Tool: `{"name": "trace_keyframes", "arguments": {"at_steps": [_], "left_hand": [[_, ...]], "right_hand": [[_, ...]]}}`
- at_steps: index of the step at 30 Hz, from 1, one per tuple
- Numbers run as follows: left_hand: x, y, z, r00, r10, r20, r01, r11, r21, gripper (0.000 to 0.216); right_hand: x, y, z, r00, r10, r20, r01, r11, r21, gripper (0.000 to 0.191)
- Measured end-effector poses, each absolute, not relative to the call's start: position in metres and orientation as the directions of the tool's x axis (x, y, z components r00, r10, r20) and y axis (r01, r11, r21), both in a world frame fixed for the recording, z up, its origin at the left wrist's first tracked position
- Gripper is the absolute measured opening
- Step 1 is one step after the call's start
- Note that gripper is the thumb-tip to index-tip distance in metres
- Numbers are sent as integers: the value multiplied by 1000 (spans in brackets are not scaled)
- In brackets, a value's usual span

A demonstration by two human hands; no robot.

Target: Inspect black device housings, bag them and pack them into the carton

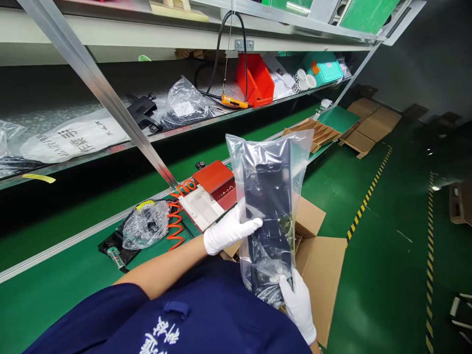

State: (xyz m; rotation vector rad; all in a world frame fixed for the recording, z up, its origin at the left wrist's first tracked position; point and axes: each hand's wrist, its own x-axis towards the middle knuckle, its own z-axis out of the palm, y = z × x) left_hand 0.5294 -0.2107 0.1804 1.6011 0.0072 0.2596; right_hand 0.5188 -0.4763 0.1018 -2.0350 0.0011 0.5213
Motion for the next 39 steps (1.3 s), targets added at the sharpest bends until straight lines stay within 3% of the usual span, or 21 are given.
{"name": "trace_keyframes", "arguments": {"at_steps": [7, 12, 16, 22, 28, 34, 39], "left_hand": [[518, -207, 182, 990, 109, 94, -87, -66, 994, 55], [527, -213, 191, 971, 99, 218, -201, -159, 967, 75], [531, -217, 188, 976, 112, 185, -161, -193, 968, 85], [528, -218, 178, 979, 156, 128, -98, -189, 977, 76], [525, -225, 181, 972, 165, 165, -146, -121, 982, 75], [521, -230, 192, 966, 126, 228, -204, -178, 963, 69], [515, -230, 195, 964, 120, 237, -213, -185, 959, 61]], "right_hand": [[517, -481, 109, 902, 269, -337, -168, -501, -849, 77], [525, -487, 120, 896, 282, -343, -184, -465, -866, 77], [529, -489, 126, 887, 295, -355, -196, -457, -868, 83], [526, -489, 131, 923, 272, -273, -107, -501, -859, 80], [524, -493, 127, 922, 283, -262, -103, -475, -874, 78], [526, -497, 120, 926, 262, -272, -113, -494, -862, 88], [525, -499, 114, 933, 269, -240, -81, -493, -866, 84]]}}
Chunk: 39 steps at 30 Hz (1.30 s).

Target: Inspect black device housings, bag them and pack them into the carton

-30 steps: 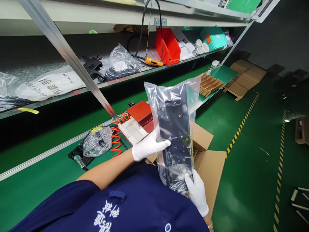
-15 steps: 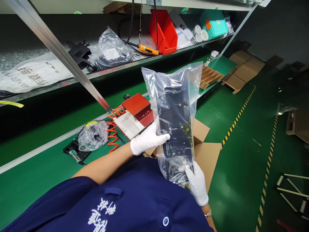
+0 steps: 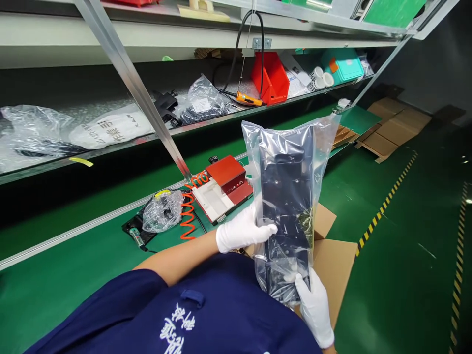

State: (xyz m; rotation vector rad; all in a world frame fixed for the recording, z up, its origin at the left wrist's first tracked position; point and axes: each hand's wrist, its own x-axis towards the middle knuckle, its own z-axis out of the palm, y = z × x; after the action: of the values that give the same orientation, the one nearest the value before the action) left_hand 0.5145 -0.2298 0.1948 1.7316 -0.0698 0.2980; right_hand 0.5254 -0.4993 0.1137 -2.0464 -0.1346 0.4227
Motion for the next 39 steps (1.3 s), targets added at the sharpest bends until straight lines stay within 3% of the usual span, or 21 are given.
{"name": "trace_keyframes", "arguments": {"at_steps": [7, 16, 25, 30, 39], "left_hand": [[510, -228, 196, 969, 147, 198, -182, -120, 976, 78], [520, -227, 195, 972, 153, 178, -156, -146, 977, 71], [525, -230, 196, 979, 142, 146, -154, 51, 987, 89], [535, -234, 198, 985, 105, 136, -149, 131, 980, 89], [530, -225, 186, 972, 207, 114, -143, 127, 982, 89]], "right_hand": [[521, -493, 121, 928, 297, -224, -70, -452, -889, 71], [520, -495, 129, 924, 296, -241, -85, -455, -886, 70], [519, -494, 146, 913, 303, -275, -117, -452, -885, 67], [521, -498, 157, 915, 310, -258, -99, -447, -889, 65], [511, -494, 172, 929, 292, -230, -84, -439, -895, 66]]}}
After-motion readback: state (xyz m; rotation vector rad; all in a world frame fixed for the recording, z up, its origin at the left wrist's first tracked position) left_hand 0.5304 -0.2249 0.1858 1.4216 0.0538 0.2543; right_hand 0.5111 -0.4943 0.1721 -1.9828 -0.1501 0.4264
